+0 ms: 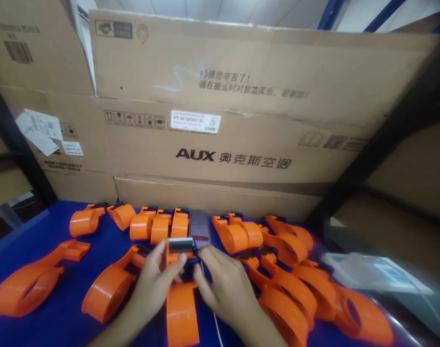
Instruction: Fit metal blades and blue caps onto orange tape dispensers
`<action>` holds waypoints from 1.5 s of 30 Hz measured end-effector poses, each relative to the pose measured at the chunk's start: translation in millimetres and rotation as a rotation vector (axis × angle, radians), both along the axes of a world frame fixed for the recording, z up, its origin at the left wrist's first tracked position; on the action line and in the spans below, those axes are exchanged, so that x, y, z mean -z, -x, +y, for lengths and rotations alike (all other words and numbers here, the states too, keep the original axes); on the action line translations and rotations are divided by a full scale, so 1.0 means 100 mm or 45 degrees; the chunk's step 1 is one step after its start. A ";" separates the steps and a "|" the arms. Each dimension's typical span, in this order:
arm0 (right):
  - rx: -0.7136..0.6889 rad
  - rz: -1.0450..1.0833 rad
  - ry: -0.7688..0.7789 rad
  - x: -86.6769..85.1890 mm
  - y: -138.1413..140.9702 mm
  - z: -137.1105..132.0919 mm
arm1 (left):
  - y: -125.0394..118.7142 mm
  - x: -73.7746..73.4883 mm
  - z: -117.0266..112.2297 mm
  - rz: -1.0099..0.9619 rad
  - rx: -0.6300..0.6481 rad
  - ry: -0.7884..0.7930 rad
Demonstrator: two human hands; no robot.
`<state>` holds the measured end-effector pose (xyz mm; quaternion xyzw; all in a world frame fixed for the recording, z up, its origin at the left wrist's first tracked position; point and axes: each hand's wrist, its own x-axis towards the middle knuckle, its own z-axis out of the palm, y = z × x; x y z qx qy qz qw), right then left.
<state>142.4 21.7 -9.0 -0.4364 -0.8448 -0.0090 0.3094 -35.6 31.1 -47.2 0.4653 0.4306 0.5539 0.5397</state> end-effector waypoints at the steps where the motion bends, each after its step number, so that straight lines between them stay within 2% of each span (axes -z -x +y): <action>1: -0.017 0.024 0.019 0.00 0.00 0.01 | 0.00 0.00 0.00 0.007 -0.002 -0.003; 5: -0.110 0.135 0.072 -0.01 -0.03 0.04 | 0.01 0.01 0.01 0.036 -0.001 0.001; 11: -0.208 0.128 0.100 -0.06 -0.03 0.06 | 0.02 0.03 0.03 0.084 0.030 -0.044; 14: -0.217 0.196 0.098 -0.09 -0.05 0.06 | 0.00 0.04 0.04 -0.016 0.057 -0.009; 16: -0.222 0.348 0.144 -0.09 -0.07 0.07 | -0.01 0.02 0.03 -0.160 0.089 0.047; 19: -0.180 0.746 0.328 -0.07 -0.09 0.08 | -0.04 -0.05 0.00 -0.332 0.146 0.137; 22: -0.218 1.094 0.668 -0.06 -0.07 0.08 | -0.04 -0.12 -0.05 -0.350 0.217 0.173; 25: -0.385 1.229 0.987 -0.08 -0.03 0.06 | -0.03 -0.16 -0.11 -0.319 0.392 0.188; 27: -0.426 1.268 1.059 -0.09 -0.01 0.06 | -0.03 -0.19 -0.13 -0.317 0.527 0.151; 30: -0.351 1.271 0.976 -0.06 0.03 0.06 | -0.04 -0.24 -0.15 -0.281 0.563 -0.003; 34: -0.274 1.239 0.961 0.01 0.10 0.04 | -0.05 -0.25 -0.12 -0.171 0.377 -0.070; 37: -0.298 1.259 0.973 0.03 0.15 0.02 | -0.05 -0.23 -0.09 -0.158 0.338 -0.036; 40: -0.277 1.182 0.905 0.04 0.15 0.04 | -0.02 -0.22 -0.07 -0.266 0.311 0.046; 43: -0.114 0.939 0.731 0.05 0.08 0.09 | 0.09 -0.22 -0.04 -0.487 0.247 0.273; 45: -0.094 0.629 0.615 0.04 0.02 0.09 | 0.18 -0.23 -0.03 -0.663 0.254 0.350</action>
